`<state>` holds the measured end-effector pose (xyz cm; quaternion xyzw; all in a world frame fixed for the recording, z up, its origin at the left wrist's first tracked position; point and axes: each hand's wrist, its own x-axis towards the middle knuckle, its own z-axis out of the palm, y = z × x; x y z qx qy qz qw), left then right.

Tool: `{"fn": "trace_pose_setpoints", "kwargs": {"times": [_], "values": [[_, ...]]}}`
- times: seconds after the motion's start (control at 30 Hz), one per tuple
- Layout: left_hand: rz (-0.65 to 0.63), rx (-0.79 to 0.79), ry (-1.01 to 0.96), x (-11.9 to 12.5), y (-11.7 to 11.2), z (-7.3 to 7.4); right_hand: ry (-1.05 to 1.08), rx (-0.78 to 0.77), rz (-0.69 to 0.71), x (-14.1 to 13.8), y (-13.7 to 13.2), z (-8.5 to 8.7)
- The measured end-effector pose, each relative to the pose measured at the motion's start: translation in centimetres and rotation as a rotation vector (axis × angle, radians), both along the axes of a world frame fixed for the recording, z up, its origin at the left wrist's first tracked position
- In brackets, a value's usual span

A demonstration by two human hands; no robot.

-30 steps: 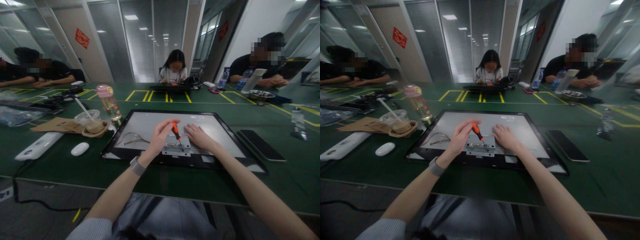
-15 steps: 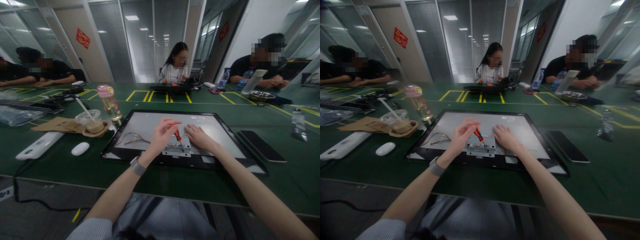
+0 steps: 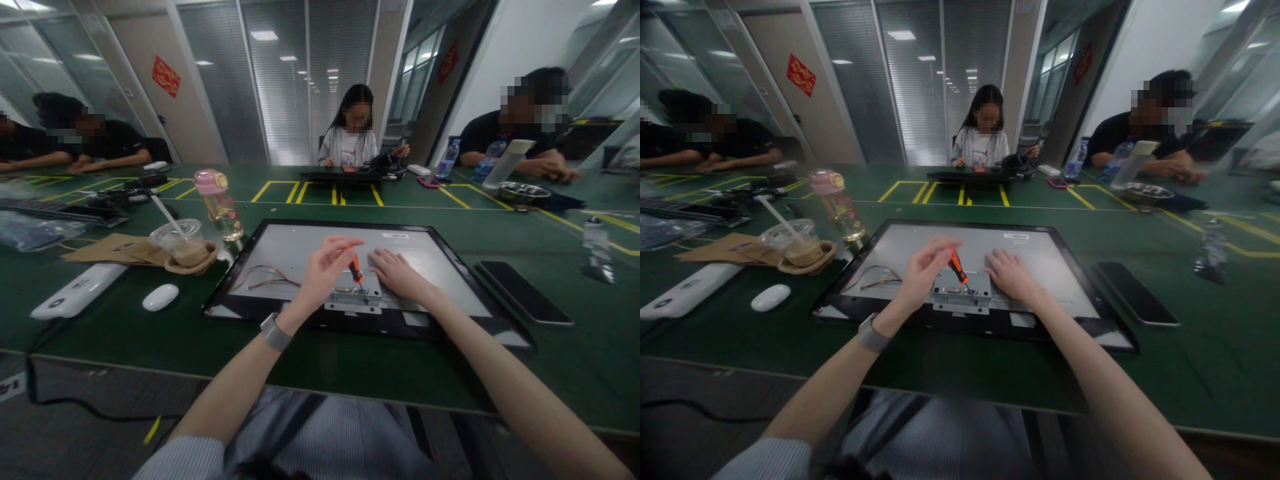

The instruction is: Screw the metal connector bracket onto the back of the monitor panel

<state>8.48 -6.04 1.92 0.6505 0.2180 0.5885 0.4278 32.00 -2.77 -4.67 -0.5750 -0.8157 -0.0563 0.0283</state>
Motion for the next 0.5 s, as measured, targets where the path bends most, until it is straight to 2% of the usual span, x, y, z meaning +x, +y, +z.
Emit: {"fn": "trace_pose_setpoints", "kwargs": {"times": [0.1,0.33,0.5], "values": [[0.031,0.033,0.035,-0.18,-0.21,0.4,-0.006,0.0,-0.009,-0.03,-0.03,0.01],[-0.06,-0.066,-0.009,-0.25,0.2,-0.17,0.025,-0.009,0.003,0.2,0.1,-0.12],[0.01,-0.016,0.023,-0.16,-0.01,0.09,0.018,0.0,-0.004,0.1,0.08,-0.12]]}}
